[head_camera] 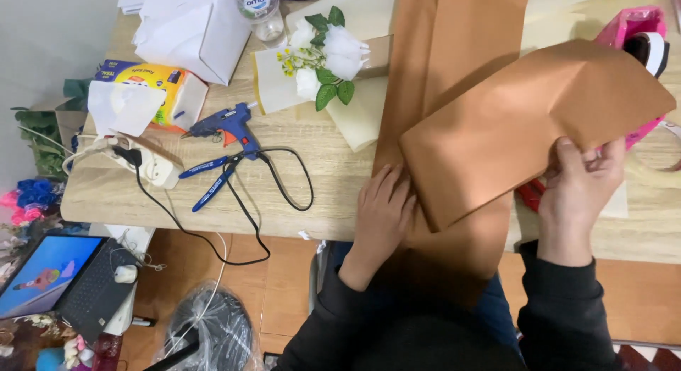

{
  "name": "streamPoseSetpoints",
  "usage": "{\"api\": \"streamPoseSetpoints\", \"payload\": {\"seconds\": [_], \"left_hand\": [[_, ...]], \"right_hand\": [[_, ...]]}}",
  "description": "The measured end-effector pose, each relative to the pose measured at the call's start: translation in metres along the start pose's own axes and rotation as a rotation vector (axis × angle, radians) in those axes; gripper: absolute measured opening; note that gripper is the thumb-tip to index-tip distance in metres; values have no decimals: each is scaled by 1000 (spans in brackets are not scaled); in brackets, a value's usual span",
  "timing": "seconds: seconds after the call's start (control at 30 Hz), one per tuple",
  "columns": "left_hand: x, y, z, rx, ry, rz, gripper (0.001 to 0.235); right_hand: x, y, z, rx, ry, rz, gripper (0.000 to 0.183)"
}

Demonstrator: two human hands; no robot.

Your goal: The person folds a large sheet of brown paper on a wooden table. They use green-handled scissors to trim the edges of the folded paper. Later, they use a red utility knife to cut along the fold line, separating the sheet into two pieces.

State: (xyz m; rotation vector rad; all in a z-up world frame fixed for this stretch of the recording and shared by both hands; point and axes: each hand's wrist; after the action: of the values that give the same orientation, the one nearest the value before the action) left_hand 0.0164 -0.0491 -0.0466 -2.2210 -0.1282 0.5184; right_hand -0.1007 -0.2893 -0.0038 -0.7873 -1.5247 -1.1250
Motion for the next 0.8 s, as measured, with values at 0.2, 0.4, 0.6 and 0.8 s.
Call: {"api": "streamPoseSetpoints", "payload": {"seconds": [0.2,0.4,0.6,0.8], "left_hand": [[-3,-11,-1,-38,-65,113,38],[-27,-55,-30,198,-486,560,87],[-31,-73,-40,17,-887,1059,103],[-23,-43,-22,-275,-842,1235,80]], "right_hand": [[-4,1,26,73,137,193,73],[-35,-6,39,2,51,147,30],[-48,-6,46,34,9,207,9],[-9,8,75,354,-818,594,59]]}}
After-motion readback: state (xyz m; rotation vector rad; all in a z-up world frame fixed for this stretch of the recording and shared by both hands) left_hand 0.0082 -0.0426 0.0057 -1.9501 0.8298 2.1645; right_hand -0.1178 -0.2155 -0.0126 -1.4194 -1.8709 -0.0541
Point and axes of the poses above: each hand's wrist, its own z-axis away from the middle knuckle, its own y-axis out of the palm, x = y × z, and after that the axes turned 9 degrees about y, right-handed
